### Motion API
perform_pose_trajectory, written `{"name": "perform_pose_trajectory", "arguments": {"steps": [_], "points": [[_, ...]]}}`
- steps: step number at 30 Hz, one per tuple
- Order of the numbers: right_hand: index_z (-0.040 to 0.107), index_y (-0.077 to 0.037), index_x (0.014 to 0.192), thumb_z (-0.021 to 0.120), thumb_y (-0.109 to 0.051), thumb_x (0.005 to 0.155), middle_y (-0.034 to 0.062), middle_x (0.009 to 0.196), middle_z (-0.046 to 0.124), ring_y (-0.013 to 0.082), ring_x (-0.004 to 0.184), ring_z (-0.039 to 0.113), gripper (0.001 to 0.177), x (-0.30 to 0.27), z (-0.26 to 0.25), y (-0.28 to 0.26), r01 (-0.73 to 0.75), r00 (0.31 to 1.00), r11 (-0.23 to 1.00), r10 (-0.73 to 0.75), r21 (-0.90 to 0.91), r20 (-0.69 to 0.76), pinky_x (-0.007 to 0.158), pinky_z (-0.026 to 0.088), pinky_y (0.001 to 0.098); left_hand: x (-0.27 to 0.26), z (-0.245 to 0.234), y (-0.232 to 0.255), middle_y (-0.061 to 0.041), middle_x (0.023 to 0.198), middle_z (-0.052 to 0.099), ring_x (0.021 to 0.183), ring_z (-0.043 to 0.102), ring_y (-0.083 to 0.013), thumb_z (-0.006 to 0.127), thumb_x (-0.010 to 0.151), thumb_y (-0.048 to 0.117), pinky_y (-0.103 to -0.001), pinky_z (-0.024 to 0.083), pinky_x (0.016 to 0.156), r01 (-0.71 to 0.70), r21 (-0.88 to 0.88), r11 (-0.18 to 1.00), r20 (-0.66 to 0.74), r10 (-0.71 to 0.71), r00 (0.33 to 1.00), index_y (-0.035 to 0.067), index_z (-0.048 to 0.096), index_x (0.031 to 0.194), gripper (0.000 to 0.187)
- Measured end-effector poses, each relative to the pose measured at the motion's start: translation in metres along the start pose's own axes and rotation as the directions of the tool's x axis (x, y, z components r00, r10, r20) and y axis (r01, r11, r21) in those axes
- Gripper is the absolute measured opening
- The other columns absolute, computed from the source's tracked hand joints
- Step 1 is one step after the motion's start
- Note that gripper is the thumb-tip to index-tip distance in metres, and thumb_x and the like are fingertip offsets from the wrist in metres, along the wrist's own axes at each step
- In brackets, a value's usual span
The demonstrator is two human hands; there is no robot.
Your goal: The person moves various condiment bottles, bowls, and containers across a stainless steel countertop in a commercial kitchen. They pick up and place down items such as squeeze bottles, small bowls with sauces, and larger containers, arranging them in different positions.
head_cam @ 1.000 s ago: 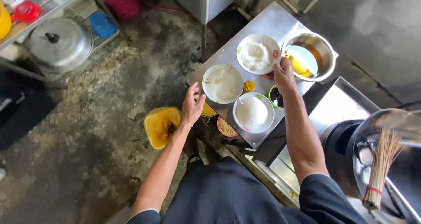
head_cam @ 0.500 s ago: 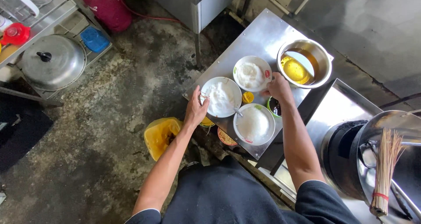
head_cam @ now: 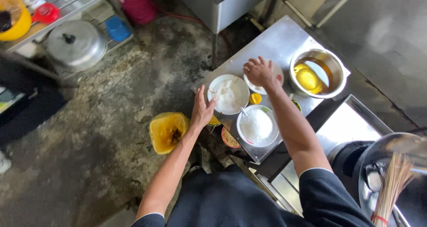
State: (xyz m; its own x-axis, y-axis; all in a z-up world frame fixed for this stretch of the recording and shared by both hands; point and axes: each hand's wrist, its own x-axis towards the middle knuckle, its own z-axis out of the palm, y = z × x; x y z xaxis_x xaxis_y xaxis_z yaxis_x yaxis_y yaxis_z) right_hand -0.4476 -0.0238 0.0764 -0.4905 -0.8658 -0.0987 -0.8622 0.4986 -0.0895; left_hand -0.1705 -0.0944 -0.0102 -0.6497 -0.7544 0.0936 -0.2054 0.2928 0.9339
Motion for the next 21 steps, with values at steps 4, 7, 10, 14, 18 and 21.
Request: {"name": "perform_pose_trajectory", "arguments": {"steps": [4,7,10,14,18,21], "points": [[0.066,-0.024,0.137,0.038,-0.045,0.109,-0.0010,0.160,0.049,0.0273,0.159,0.027,0.044,-0.014,-0.013,-0.015,-0.016,0.997,0.998,0.020,-0.054,0.075,0.127,0.011,0.0721,-0.023,-0.006,-0.017,-0.028,0.168,0.016,0.156,0.019,-0.0424,0.060,0.102,0.030,-0.047,0.024,0.125,-0.059,-0.021,0.998,-0.064,0.057,0.996,0.011,0.025,0.161,0.072],[0.070,-0.016,0.127,0.062,-0.047,0.095,0.0170,0.150,0.047,0.0390,0.143,0.026,0.045,-0.026,-0.021,-0.045,0.213,0.935,0.972,-0.173,0.101,-0.309,0.107,0.011,0.0761,-0.045,-0.019,-0.003,-0.029,0.169,0.012,0.155,0.021,-0.0456,0.059,0.105,0.027,-0.049,0.030,0.122,-0.066,0.013,0.998,-0.143,0.067,0.987,0.015,0.025,0.164,0.069],[0.079,-0.011,0.088,0.077,-0.043,0.091,0.0128,0.130,0.068,0.0357,0.132,0.050,0.032,-0.057,-0.028,-0.111,0.433,0.842,0.899,-0.380,0.059,-0.383,0.108,0.036,0.0648,-0.084,-0.046,0.019,-0.030,0.169,0.008,0.145,0.042,-0.0442,0.060,0.101,0.028,-0.044,0.048,0.111,-0.044,-0.041,0.998,-0.253,0.033,0.967,0.020,0.024,0.162,0.071],[0.072,-0.006,0.082,0.080,-0.030,0.091,0.0132,0.097,0.074,0.0310,0.089,0.071,0.027,-0.096,-0.002,-0.220,0.724,0.690,0.613,-0.646,0.315,-0.328,0.081,0.057,0.0469,-0.150,-0.098,0.012,-0.026,0.168,0.017,0.139,0.050,-0.0444,0.066,0.098,0.021,-0.042,0.056,0.097,0.000,0.047,0.999,-0.464,0.022,0.886,0.020,0.025,0.162,0.075],[0.051,0.004,0.077,0.075,-0.018,0.094,0.0179,0.112,0.074,0.0365,0.089,0.068,0.037,-0.139,0.058,-0.330,0.838,0.356,0.222,-0.915,0.497,-0.191,0.072,0.054,0.0467,-0.252,-0.147,-0.029,-0.021,0.167,0.032,0.136,0.058,-0.0377,0.067,0.101,0.020,-0.038,0.060,0.096,0.056,0.125,0.991,-0.720,0.052,0.692,0.021,0.031,0.162,0.071],[0.054,-0.002,0.081,0.070,-0.014,0.094,0.0165,0.124,0.072,0.0394,0.112,0.067,0.024,-0.177,0.116,-0.415,0.863,-0.059,-0.201,-0.952,0.464,-0.301,0.087,0.055,0.0483,-0.347,-0.179,-0.053,-0.020,0.166,0.033,0.124,0.067,-0.0324,0.066,0.099,0.020,-0.039,0.060,0.095,0.156,-0.087,0.984,-0.843,-0.156,0.515,0.021,0.033,0.160,0.069]]}}
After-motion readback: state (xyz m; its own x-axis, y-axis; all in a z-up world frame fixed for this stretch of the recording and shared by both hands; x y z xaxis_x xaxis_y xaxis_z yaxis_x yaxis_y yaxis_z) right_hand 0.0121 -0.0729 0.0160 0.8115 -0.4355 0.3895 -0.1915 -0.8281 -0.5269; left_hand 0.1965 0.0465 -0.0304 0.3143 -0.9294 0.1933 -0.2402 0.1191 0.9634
